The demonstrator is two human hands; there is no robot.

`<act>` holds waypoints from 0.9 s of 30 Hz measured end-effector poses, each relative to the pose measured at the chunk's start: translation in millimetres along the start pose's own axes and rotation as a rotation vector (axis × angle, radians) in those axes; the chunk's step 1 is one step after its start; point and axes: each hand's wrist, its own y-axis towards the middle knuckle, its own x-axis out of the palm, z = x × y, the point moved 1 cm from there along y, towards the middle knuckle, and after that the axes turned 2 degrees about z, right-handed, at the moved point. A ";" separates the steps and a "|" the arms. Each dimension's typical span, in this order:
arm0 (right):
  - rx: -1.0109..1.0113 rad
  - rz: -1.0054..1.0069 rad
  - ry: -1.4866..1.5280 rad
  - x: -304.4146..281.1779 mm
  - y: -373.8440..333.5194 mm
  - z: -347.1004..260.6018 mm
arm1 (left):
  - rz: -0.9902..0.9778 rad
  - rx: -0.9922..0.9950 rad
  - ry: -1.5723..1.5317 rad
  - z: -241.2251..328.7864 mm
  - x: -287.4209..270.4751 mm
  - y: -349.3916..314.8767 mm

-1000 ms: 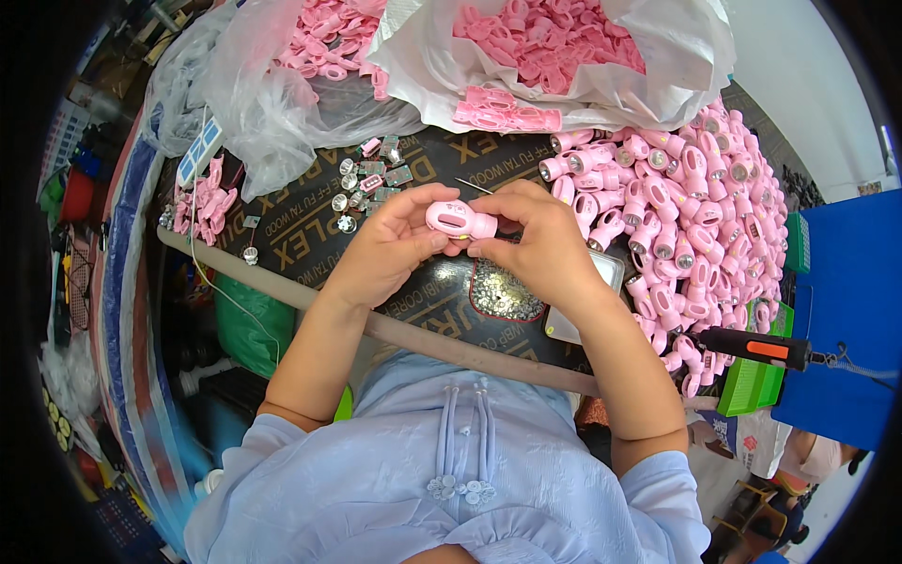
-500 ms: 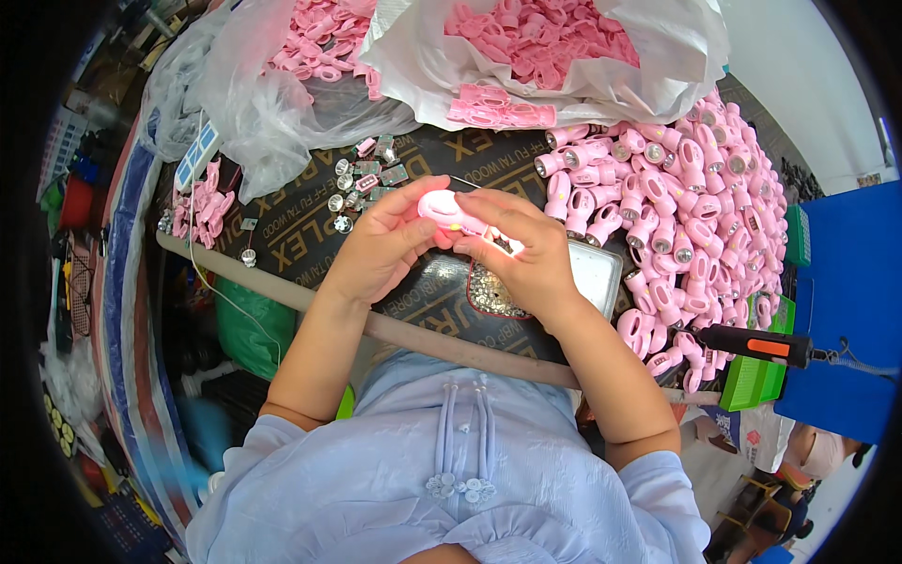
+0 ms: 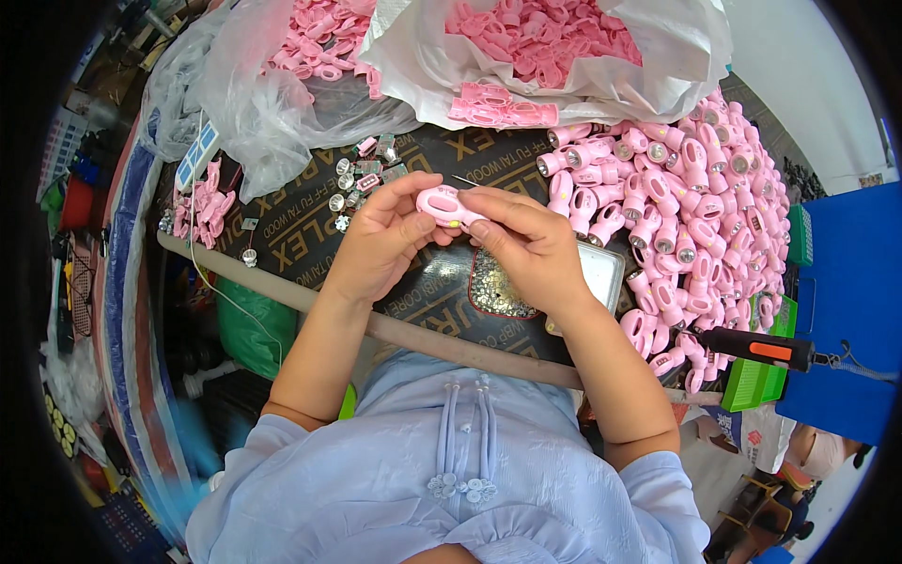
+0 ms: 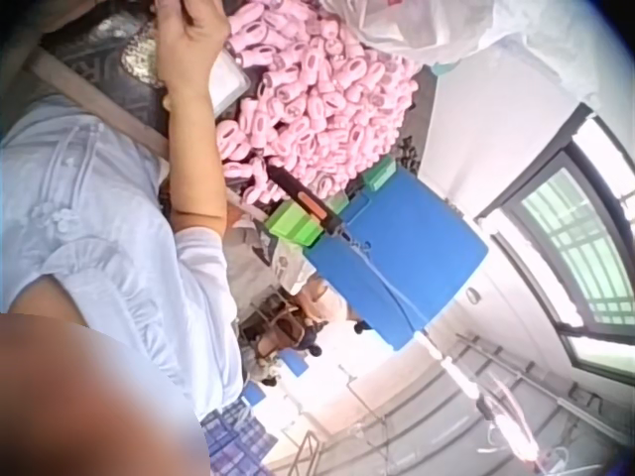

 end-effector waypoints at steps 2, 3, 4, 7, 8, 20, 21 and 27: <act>0.056 0.017 0.068 1.3 -1.9 -2.1 | -0.010 0.013 0.022 -1.3 -1.3 -0.5; 0.110 0.033 0.136 2.3 -3.0 -2.7 | -0.032 0.042 0.023 -2.8 -2.1 -0.9; 0.111 0.033 0.137 3.5 -3.5 -3.2 | -0.053 0.071 0.025 -3.5 -2.2 -1.2; 0.118 0.070 0.160 3.9 -3.5 -6.4 | 0.014 0.048 -0.026 -2.1 4.2 -0.9; 0.024 0.048 0.001 3.5 -1.9 -12.0 | 0.014 0.048 -0.026 -1.3 4.1 -1.1; -0.228 0.101 -0.395 10.1 2.0 -13.0 | 0.059 0.013 -0.139 -1.5 11.7 -1.4; -0.264 0.097 -0.445 10.6 2.5 -13.6 | 0.023 0.009 -0.122 -3.4 6.1 -1.0; -0.201 0.125 -0.381 9.1 1.5 -10.6 | -0.011 -0.055 -0.127 -2.9 6.3 0.2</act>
